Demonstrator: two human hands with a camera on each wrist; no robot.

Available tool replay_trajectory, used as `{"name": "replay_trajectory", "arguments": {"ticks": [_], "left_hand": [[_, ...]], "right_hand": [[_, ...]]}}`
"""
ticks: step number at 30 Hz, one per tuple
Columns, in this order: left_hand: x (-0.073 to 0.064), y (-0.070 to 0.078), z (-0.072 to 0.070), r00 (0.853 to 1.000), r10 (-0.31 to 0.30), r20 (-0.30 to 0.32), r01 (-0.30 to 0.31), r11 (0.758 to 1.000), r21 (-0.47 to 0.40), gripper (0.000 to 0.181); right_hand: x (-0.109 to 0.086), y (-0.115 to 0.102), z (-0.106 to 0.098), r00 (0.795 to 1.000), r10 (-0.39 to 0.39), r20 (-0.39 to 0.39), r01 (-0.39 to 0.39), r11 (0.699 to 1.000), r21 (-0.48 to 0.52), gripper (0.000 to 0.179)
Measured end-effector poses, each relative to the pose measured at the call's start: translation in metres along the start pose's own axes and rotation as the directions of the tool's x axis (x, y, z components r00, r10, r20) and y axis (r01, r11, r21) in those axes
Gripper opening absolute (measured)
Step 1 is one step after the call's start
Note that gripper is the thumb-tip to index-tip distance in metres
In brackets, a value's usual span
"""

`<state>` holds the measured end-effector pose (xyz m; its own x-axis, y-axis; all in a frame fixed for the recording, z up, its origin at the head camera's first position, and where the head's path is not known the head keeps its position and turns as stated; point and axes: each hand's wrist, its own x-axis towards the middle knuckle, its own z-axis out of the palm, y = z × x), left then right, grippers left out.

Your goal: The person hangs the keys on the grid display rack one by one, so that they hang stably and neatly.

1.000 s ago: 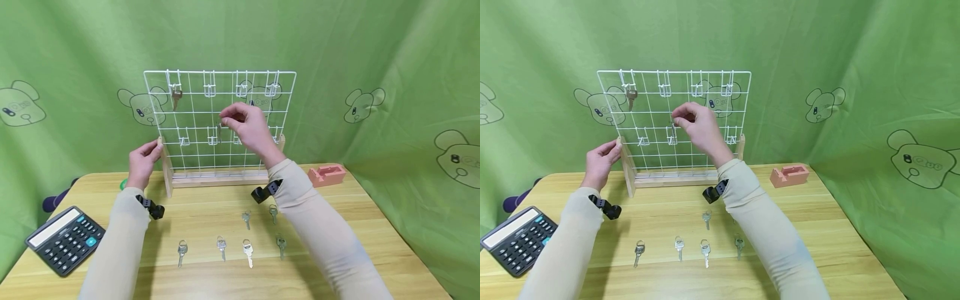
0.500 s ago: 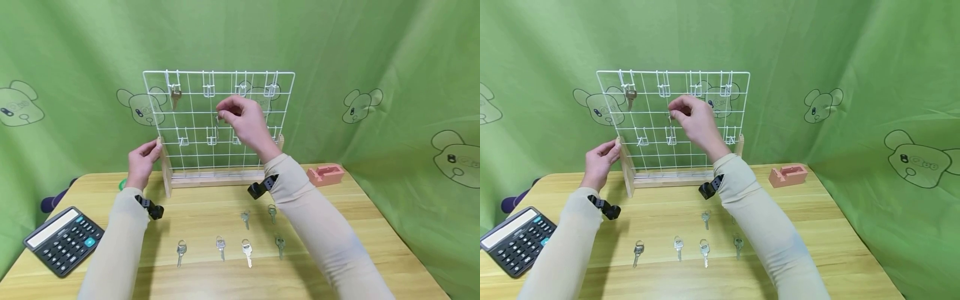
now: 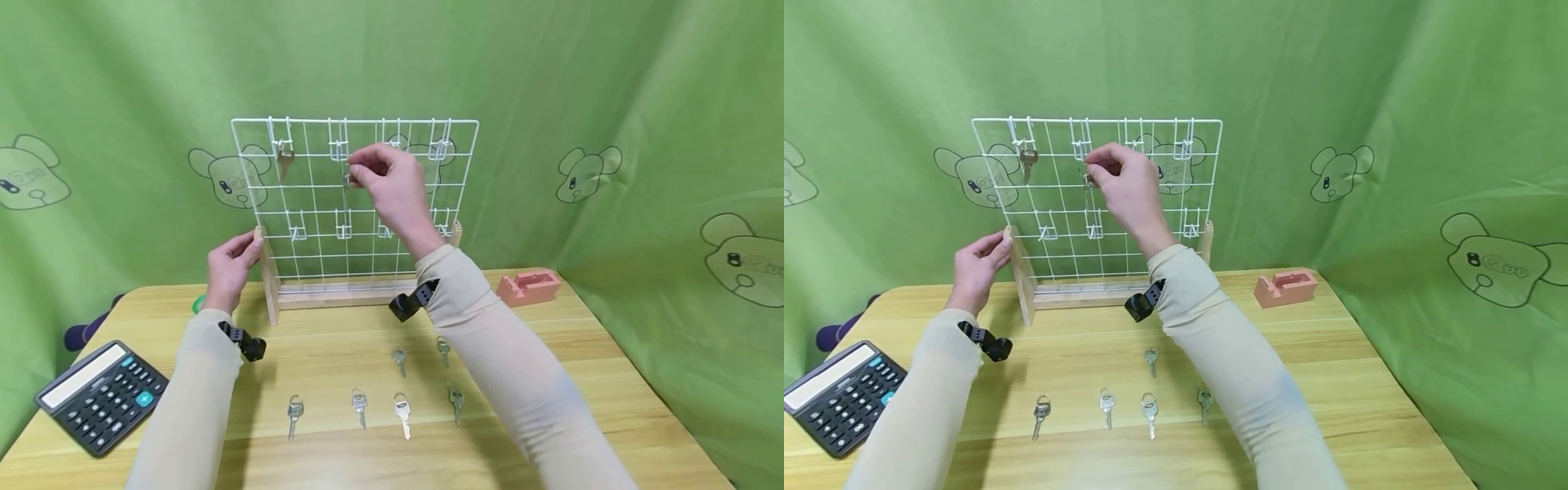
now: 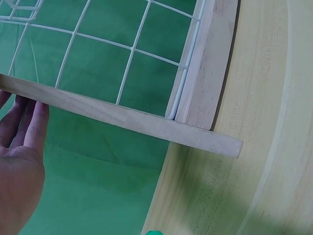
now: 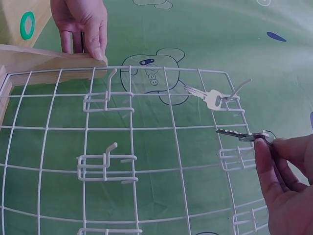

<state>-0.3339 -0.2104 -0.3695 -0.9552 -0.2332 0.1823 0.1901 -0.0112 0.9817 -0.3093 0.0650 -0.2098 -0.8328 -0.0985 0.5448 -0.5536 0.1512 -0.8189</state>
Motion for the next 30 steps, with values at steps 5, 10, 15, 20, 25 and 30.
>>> {"name": "replay_trajectory", "arguments": {"ticks": [5,10,15,20,25,30], "left_hand": [[0.001,0.001,0.001,1.0,0.003,0.006,-0.003,1.0,-0.008,0.05],[0.0,0.001,0.001,1.0,0.003,-0.002,-0.003,1.0,-0.003,0.048],[0.001,-0.001,0.0,1.0,-0.01,0.002,0.01,1.0,-0.005,0.05],[0.002,-0.003,0.0,1.0,-0.018,0.002,0.018,1.0,-0.003,0.051],[0.003,-0.003,-0.001,1.0,-0.016,0.0,0.016,1.0,-0.015,0.051],[0.003,-0.004,-0.001,1.0,-0.011,-0.005,0.011,1.0,-0.015,0.05]], "right_hand": [[0.002,-0.002,0.002,0.999,0.008,-0.05,-0.008,1.0,0.0,0.012],[0.004,-0.002,0.005,0.998,0.004,-0.068,-0.002,1.0,0.024,0.012],[0.007,-0.004,0.008,0.996,0.006,-0.091,-0.003,0.999,0.036,0.013],[0.012,-0.007,0.009,0.993,0.029,-0.113,-0.02,0.997,0.08,0.012],[0.015,-0.005,0.012,0.992,0.026,-0.126,-0.011,0.993,0.12,0.012],[0.016,-0.001,0.017,0.99,0.002,-0.139,0.022,0.986,0.164,0.013]]}}
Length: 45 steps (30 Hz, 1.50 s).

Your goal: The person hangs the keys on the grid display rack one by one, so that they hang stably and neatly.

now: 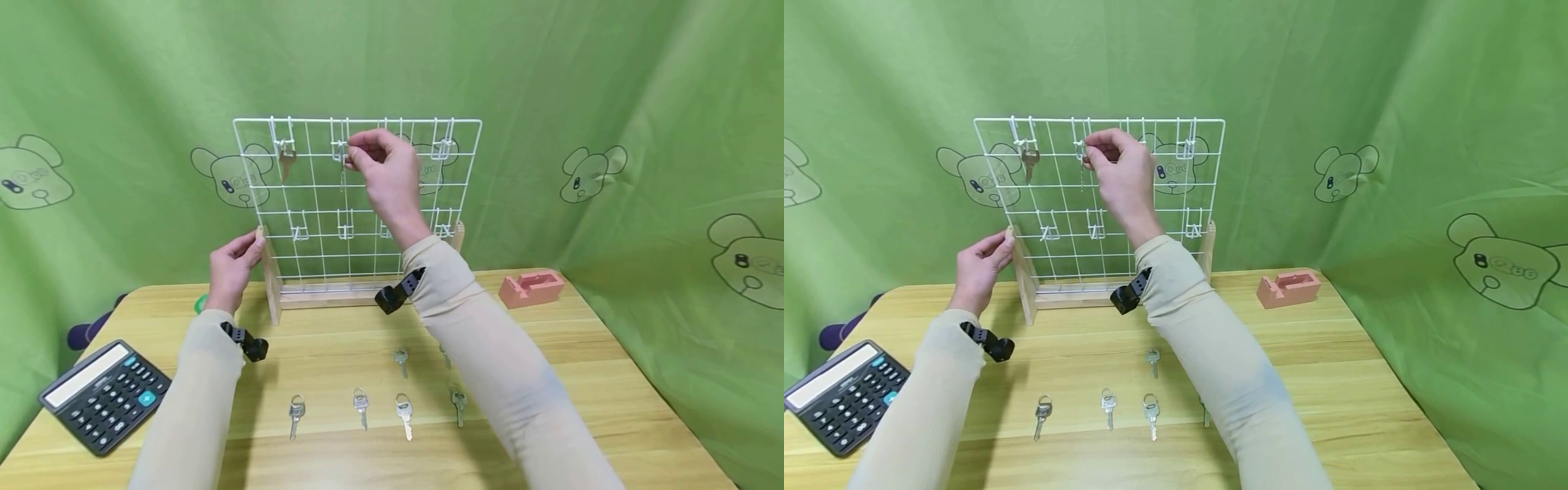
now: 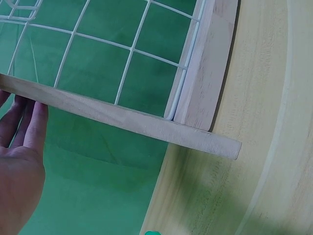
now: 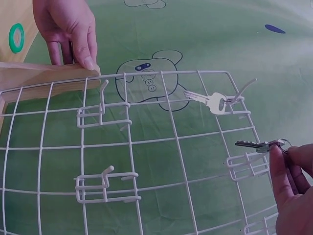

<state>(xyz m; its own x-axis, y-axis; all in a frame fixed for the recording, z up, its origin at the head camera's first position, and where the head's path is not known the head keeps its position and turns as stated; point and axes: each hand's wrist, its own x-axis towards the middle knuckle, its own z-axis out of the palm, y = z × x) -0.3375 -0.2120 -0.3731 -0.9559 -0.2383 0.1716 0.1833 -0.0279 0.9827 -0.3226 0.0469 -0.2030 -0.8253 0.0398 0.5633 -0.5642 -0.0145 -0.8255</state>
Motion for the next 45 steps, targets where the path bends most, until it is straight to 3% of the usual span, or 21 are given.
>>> {"name": "replay_trajectory", "arguments": {"ticks": [18,25,45], "left_hand": [[-0.002,0.0,0.001,1.0,0.011,-0.002,-0.011,1.0,-0.012,0.048],[-0.003,0.0,0.0,1.0,-0.002,0.0,0.002,1.0,-0.011,0.049],[-0.002,0.0,0.001,1.0,0.0,-0.003,0.0,1.0,-0.02,0.048]], "right_hand": [[0.0,0.01,0.005,1.0,0.011,-0.025,-0.01,0.999,0.05,0.014],[-0.006,0.018,0.002,1.0,0.022,-0.009,-0.022,1.0,-0.013,0.016],[-0.032,0.031,-0.023,0.986,0.073,0.147,-0.063,0.995,-0.073,0.015]]}}
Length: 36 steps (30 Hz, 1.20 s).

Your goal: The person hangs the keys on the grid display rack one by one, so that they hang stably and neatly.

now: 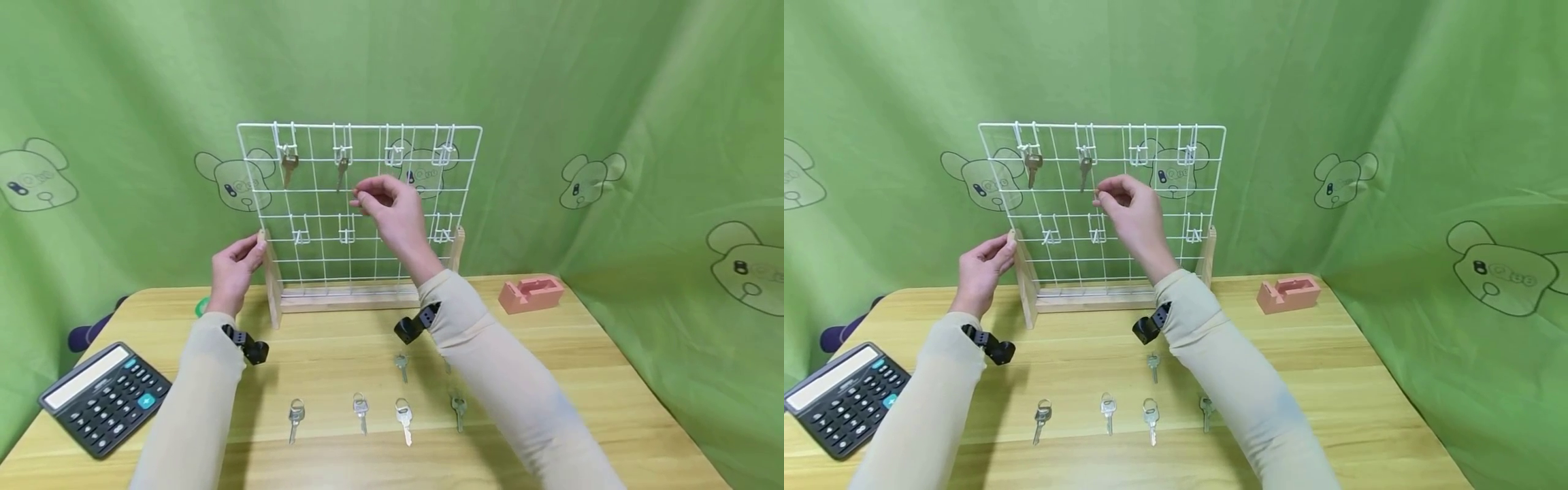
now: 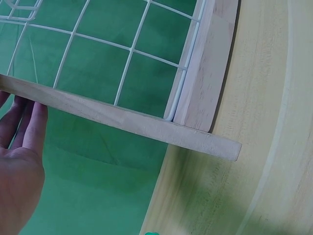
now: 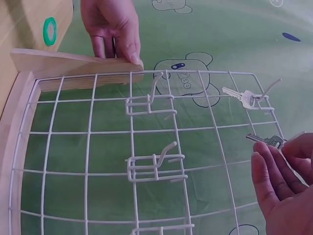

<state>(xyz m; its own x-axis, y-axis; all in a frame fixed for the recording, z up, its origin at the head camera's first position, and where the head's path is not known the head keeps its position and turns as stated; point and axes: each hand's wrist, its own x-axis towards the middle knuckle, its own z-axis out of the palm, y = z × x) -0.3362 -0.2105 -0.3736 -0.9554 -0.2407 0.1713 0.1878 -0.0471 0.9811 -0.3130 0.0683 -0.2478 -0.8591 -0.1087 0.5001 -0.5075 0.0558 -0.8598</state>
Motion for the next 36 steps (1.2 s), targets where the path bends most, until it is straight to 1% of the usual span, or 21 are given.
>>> {"name": "replay_trajectory", "arguments": {"ticks": [5,10,17,23,29,36], "left_hand": [[-0.001,0.0,0.0,1.0,-0.001,0.004,0.001,1.0,-0.002,0.048],[-0.002,0.0,0.001,1.0,-0.006,0.004,0.006,1.0,-0.006,0.047],[-0.003,-0.001,0.001,1.0,-0.012,-0.003,0.012,1.0,-0.013,0.048],[-0.002,0.001,0.002,1.0,0.0,0.001,0.0,1.0,-0.009,0.048],[-0.003,0.0,0.002,1.0,-0.014,-0.005,0.013,1.0,-0.021,0.049],[-0.002,0.001,0.002,1.0,-0.011,-0.006,0.011,1.0,-0.027,0.049]], "right_hand": [[-0.011,0.006,-0.01,0.997,0.024,0.072,-0.019,0.997,-0.072,0.014],[-0.021,0.012,-0.023,0.992,0.038,0.123,-0.017,0.986,-0.167,0.012],[-0.033,0.022,-0.037,0.985,0.086,0.147,-0.056,0.978,-0.2,0.013],[-0.041,0.03,-0.048,0.98,0.094,0.177,-0.047,0.966,-0.256,0.014],[-0.051,0.037,-0.054,0.968,0.154,0.196,-0.088,0.947,-0.309,0.016],[-0.058,0.047,-0.061,0.965,0.169,0.203,-0.092,0.935,-0.342,0.014]]}}
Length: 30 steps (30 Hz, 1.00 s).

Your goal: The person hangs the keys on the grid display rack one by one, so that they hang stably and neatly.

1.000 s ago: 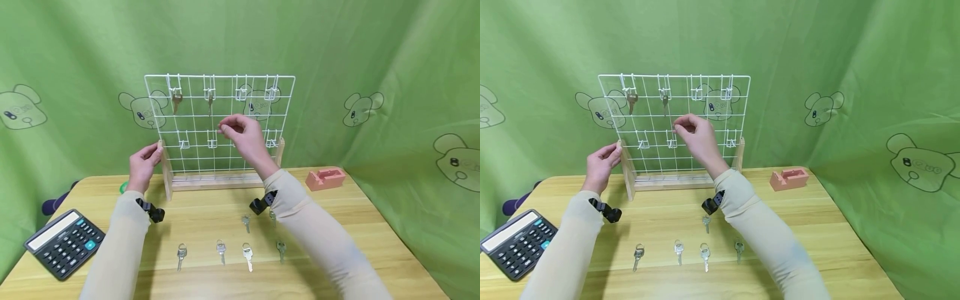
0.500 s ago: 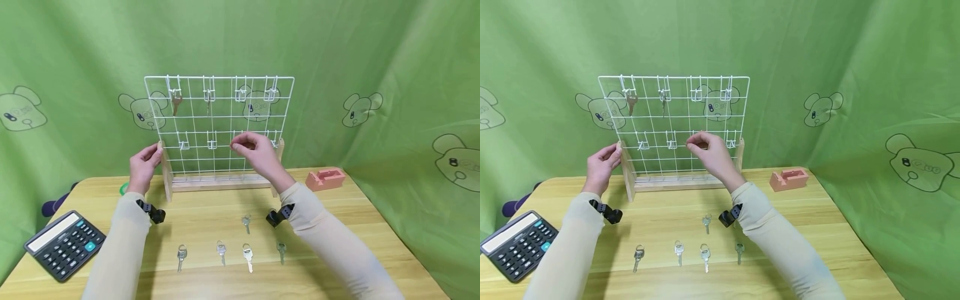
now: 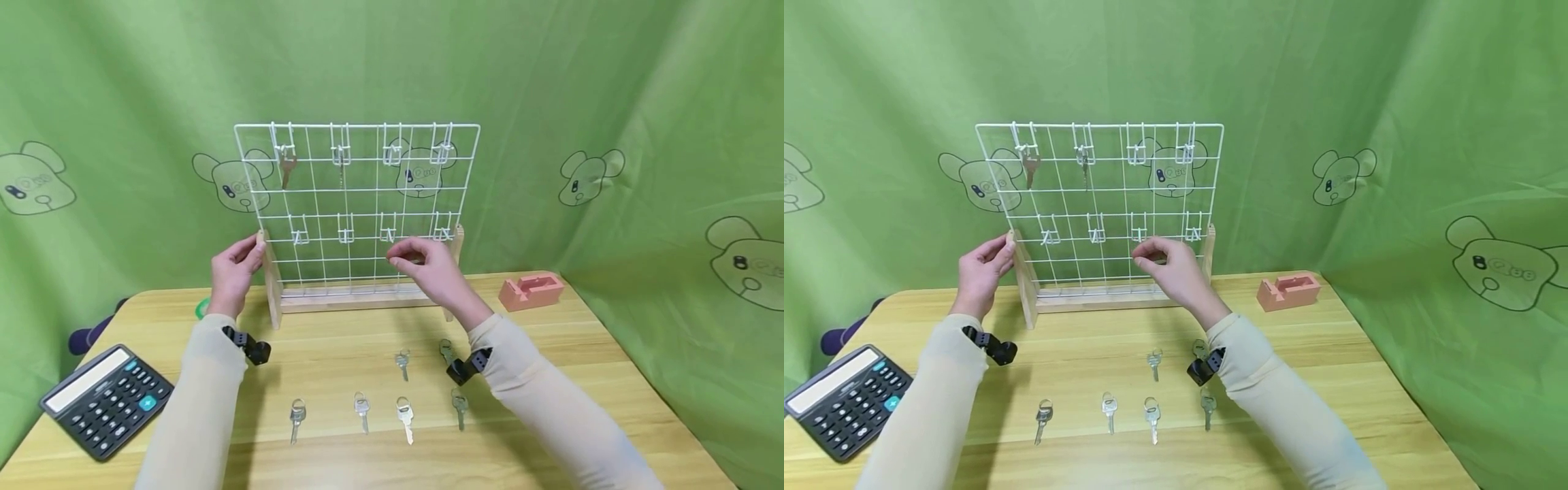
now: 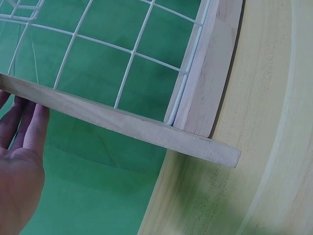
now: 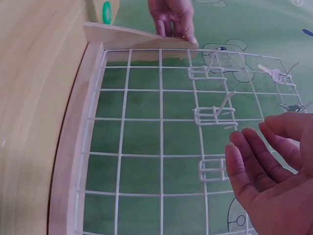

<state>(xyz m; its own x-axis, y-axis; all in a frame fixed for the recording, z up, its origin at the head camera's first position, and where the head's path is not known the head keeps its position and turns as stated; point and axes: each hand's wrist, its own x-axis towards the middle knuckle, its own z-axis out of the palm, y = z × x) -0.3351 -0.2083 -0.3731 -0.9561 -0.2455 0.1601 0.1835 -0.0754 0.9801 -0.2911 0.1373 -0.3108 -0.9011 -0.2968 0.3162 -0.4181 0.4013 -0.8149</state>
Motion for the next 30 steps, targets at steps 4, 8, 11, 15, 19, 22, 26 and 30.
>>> {"name": "replay_trajectory", "arguments": {"ticks": [4,8,11,15,19,22,26,30], "left_hand": [[0.0,0.001,-0.001,1.0,0.001,-0.004,-0.001,1.0,0.005,0.049],[0.0,0.003,-0.001,1.0,0.007,-0.007,-0.007,1.0,0.013,0.048],[0.0,0.004,-0.001,1.0,0.009,-0.006,-0.009,1.0,0.007,0.047],[0.0,0.003,-0.001,1.0,0.014,-0.004,-0.014,1.0,0.002,0.047],[-0.001,0.002,0.0,1.0,0.018,-0.001,-0.018,1.0,-0.009,0.046],[-0.001,0.001,0.0,1.0,0.021,0.002,-0.021,1.0,-0.015,0.046],[-0.001,0.001,0.0,1.0,0.025,0.004,-0.025,1.0,-0.011,0.046],[-0.001,0.001,-0.001,1.0,0.02,0.001,-0.02,1.0,-0.009,0.047]], "right_hand": [[-0.004,0.008,-0.003,1.0,0.011,0.019,-0.011,1.0,-0.008,0.015],[-0.009,0.016,-0.005,0.998,0.028,0.05,-0.028,1.0,0.012,0.017],[-0.013,0.024,-0.007,0.997,0.037,0.067,-0.038,0.999,0.008,0.018],[-0.018,0.034,-0.009,0.995,0.053,0.086,-0.052,0.999,-0.008,0.016],[-0.024,0.039,-0.009,0.99,0.076,0.119,-0.077,0.997,0.005,0.016],[-0.027,0.042,-0.008,0.986,0.089,0.138,-0.091,0.996,0.008,0.015],[-0.031,0.047,-0.007,0.983,0.095,0.154,-0.096,0.995,0.003,0.013],[-0.034,0.052,-0.007,0.983,0.082,0.165,-0.08,0.997,-0.023,0.012]]}}
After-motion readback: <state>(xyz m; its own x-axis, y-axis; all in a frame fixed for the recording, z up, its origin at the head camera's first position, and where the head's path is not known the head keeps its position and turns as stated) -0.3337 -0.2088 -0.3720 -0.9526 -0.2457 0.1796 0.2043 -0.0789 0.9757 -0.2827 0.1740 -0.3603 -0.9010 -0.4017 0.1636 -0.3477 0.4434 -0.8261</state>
